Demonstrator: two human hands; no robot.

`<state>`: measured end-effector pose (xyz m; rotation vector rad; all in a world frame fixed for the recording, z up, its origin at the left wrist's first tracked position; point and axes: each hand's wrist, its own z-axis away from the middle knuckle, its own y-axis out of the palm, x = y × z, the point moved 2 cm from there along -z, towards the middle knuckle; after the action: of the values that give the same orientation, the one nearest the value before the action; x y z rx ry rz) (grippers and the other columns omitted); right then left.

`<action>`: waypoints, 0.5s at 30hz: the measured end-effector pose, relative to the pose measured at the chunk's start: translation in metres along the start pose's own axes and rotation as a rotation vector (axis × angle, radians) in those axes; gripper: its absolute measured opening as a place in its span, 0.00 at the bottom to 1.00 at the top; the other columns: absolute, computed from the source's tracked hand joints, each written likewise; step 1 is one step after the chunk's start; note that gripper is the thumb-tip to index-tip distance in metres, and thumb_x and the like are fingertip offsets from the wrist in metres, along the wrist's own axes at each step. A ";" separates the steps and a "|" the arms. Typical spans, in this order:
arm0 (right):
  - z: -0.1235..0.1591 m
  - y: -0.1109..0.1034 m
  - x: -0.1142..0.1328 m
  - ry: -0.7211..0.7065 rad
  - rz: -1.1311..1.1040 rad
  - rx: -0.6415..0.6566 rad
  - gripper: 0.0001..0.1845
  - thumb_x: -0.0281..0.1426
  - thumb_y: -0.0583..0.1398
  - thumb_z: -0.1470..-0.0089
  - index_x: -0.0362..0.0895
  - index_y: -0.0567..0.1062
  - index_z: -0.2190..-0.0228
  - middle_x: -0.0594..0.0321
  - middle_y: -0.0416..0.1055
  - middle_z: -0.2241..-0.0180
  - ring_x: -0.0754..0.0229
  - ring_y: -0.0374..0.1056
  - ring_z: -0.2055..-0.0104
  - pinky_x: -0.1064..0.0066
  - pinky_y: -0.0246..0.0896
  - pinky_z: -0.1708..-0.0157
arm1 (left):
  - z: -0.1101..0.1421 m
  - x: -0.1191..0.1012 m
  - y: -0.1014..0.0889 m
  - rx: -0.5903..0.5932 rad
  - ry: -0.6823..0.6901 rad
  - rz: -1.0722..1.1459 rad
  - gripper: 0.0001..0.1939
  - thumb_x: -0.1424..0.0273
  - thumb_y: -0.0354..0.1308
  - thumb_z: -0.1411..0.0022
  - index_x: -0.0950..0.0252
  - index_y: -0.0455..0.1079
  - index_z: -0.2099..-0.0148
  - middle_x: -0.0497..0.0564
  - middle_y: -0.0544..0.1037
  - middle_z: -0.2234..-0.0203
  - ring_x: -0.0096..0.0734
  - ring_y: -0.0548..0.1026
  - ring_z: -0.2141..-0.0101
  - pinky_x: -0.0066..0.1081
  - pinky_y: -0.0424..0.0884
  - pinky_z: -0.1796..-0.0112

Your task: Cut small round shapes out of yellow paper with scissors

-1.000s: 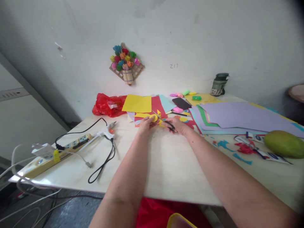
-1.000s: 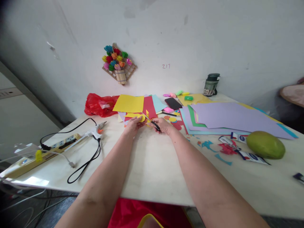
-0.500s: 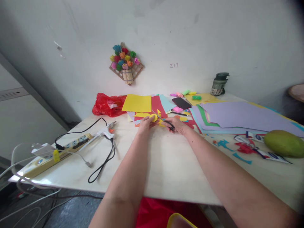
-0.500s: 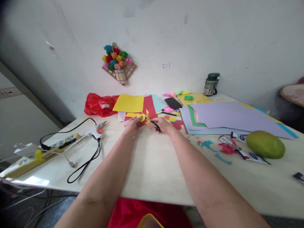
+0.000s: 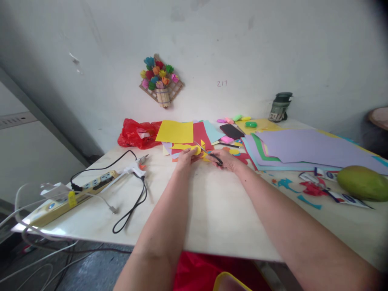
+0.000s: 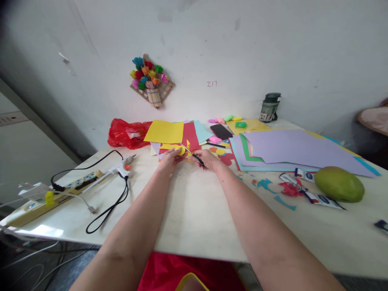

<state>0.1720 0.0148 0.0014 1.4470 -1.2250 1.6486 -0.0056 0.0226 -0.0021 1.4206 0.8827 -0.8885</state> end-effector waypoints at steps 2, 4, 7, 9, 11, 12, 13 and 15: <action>0.000 0.000 0.001 0.001 -0.001 -0.002 0.17 0.42 0.65 0.54 0.43 0.68 0.76 0.71 0.63 0.85 0.71 0.53 0.88 0.77 0.44 0.88 | 0.000 0.000 0.000 -0.001 -0.001 0.007 0.14 0.66 0.72 0.55 0.68 0.74 0.69 0.53 0.81 0.72 0.34 0.81 0.68 0.30 0.75 0.62; 0.001 0.001 0.002 -0.002 -0.004 -0.004 0.17 0.42 0.65 0.54 0.43 0.68 0.76 0.71 0.62 0.86 0.71 0.53 0.88 0.77 0.44 0.88 | -0.001 0.000 0.000 -0.003 0.000 0.014 0.14 0.67 0.72 0.55 0.68 0.73 0.69 0.53 0.81 0.72 0.34 0.81 0.68 0.30 0.76 0.62; 0.001 0.001 0.002 -0.011 -0.011 -0.005 0.17 0.43 0.65 0.54 0.43 0.69 0.76 0.71 0.62 0.86 0.71 0.53 0.88 0.77 0.44 0.88 | -0.002 0.001 0.000 -0.013 0.003 0.018 0.14 0.67 0.72 0.55 0.68 0.73 0.70 0.53 0.80 0.73 0.35 0.81 0.69 0.30 0.76 0.63; 0.000 0.001 0.001 -0.013 -0.017 -0.002 0.17 0.43 0.65 0.55 0.43 0.69 0.76 0.71 0.62 0.86 0.71 0.52 0.88 0.76 0.44 0.88 | -0.003 0.002 -0.001 -0.022 0.004 0.021 0.14 0.67 0.72 0.55 0.68 0.72 0.69 0.53 0.80 0.73 0.35 0.81 0.69 0.30 0.76 0.63; -0.001 0.001 -0.001 -0.019 -0.019 0.004 0.17 0.42 0.65 0.55 0.43 0.69 0.76 0.71 0.62 0.86 0.71 0.52 0.87 0.77 0.44 0.88 | -0.003 0.002 -0.001 -0.027 0.007 0.026 0.13 0.68 0.71 0.54 0.68 0.72 0.69 0.53 0.80 0.73 0.35 0.81 0.69 0.32 0.76 0.62; -0.001 0.001 -0.001 -0.024 -0.020 0.009 0.17 0.42 0.65 0.55 0.43 0.68 0.77 0.71 0.62 0.86 0.71 0.53 0.87 0.77 0.44 0.87 | -0.003 0.002 -0.001 -0.027 0.010 0.028 0.12 0.68 0.71 0.53 0.68 0.72 0.69 0.53 0.80 0.73 0.35 0.81 0.69 0.32 0.76 0.62; -0.001 0.001 -0.002 -0.030 -0.021 0.012 0.17 0.42 0.65 0.54 0.43 0.68 0.77 0.71 0.62 0.86 0.71 0.53 0.87 0.77 0.44 0.87 | -0.003 0.002 -0.002 -0.027 0.011 0.028 0.12 0.68 0.70 0.53 0.68 0.72 0.69 0.53 0.80 0.73 0.36 0.81 0.69 0.33 0.76 0.61; -0.002 0.000 -0.002 -0.037 -0.022 0.020 0.17 0.42 0.64 0.54 0.43 0.67 0.78 0.70 0.61 0.86 0.71 0.53 0.87 0.76 0.45 0.87 | -0.003 0.001 -0.002 -0.029 0.009 0.024 0.11 0.69 0.70 0.52 0.68 0.72 0.69 0.54 0.80 0.72 0.36 0.81 0.69 0.34 0.76 0.60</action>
<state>0.1716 0.0164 -0.0007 1.5044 -1.2117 1.6309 -0.0064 0.0257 -0.0039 1.4083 0.8805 -0.8490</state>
